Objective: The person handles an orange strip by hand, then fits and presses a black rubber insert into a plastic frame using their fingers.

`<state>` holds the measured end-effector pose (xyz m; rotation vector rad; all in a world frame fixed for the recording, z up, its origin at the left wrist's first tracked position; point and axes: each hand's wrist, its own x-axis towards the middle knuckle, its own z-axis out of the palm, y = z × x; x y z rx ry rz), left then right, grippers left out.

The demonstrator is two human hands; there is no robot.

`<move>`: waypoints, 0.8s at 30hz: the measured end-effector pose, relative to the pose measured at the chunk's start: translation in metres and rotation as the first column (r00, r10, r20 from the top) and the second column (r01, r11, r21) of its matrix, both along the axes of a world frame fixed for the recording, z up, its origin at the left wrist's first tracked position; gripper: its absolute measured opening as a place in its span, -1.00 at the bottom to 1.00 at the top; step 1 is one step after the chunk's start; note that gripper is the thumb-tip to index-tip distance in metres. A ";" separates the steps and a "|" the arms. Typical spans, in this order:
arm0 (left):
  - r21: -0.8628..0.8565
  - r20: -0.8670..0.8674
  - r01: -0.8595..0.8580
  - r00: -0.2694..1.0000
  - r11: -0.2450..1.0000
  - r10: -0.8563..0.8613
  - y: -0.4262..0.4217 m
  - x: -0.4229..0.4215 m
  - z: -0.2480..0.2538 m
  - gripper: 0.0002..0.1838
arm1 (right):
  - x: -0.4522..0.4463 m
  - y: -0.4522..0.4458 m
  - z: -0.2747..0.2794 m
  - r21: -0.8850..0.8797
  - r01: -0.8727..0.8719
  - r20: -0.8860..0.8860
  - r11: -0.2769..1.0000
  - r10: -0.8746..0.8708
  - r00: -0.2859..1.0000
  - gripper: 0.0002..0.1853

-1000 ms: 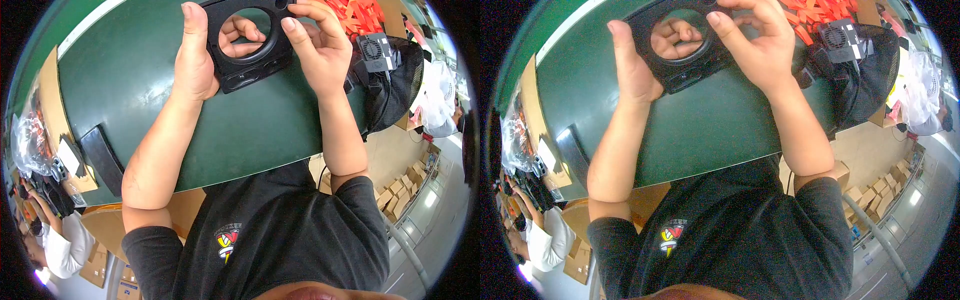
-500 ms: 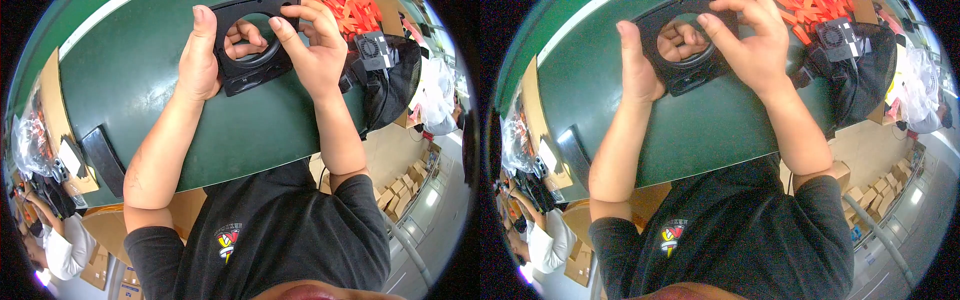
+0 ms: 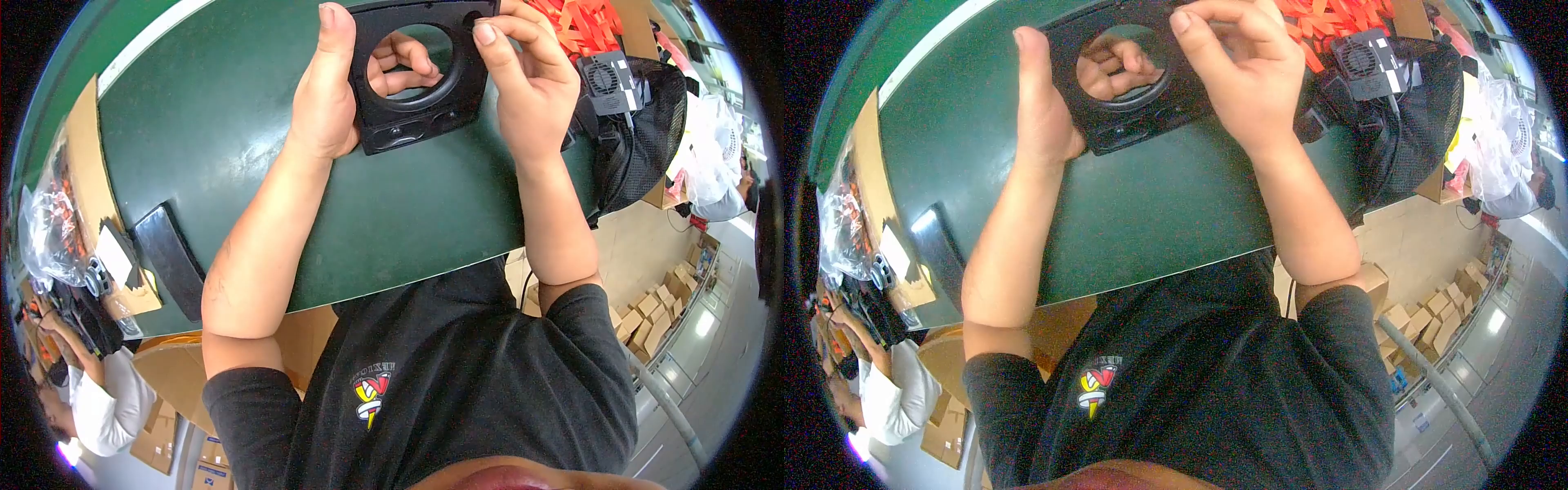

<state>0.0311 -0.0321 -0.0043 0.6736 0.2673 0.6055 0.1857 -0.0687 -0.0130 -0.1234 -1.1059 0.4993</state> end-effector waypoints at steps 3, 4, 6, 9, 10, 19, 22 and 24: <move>-0.023 -0.001 0.021 1.000 1.000 -0.021 0.003 0.000 0.002 0.01 | 0.006 -0.060 0.041 -0.568 0.616 0.555 0.546 -0.299 0.777 -0.76; -0.047 -0.008 0.030 1.000 0.998 -0.030 0.004 -0.001 0.002 0.01 | 0.009 -0.068 0.049 -0.571 0.592 0.532 0.569 -0.293 0.795 -0.79; -0.048 0.008 0.027 1.000 0.998 -0.026 0.005 -0.002 0.003 0.01 | 0.010 -0.099 0.081 -0.634 0.515 0.526 0.577 -0.167 0.834 -0.90; -0.089 0.061 0.042 0.997 0.995 -0.037 0.008 -0.003 0.004 -0.01 | 0.031 -0.162 0.125 -0.562 0.559 0.792 0.609 0.202 0.576 -0.80; -0.117 0.090 0.059 0.995 0.991 -0.048 0.010 -0.004 0.004 -0.02 | 0.034 -0.183 0.136 -0.691 0.483 0.707 0.538 0.362 0.608 -0.67; -0.212 0.166 0.088 0.985 0.973 -0.053 0.015 -0.004 0.000 -0.05 | 0.156 -0.570 -0.055 -0.680 0.057 0.504 -0.731 -0.411 0.759 -0.56; -0.201 0.183 0.097 0.981 0.975 -0.060 0.014 -0.006 -0.002 -0.04 | 0.060 -0.557 -0.159 -0.470 -0.410 0.112 -0.782 -0.513 0.851 0.03; -0.204 0.198 0.097 0.979 0.974 -0.056 0.014 -0.008 -0.001 -0.04 | 0.026 -0.477 -0.132 -0.463 -0.583 0.031 -0.668 -0.669 0.742 0.03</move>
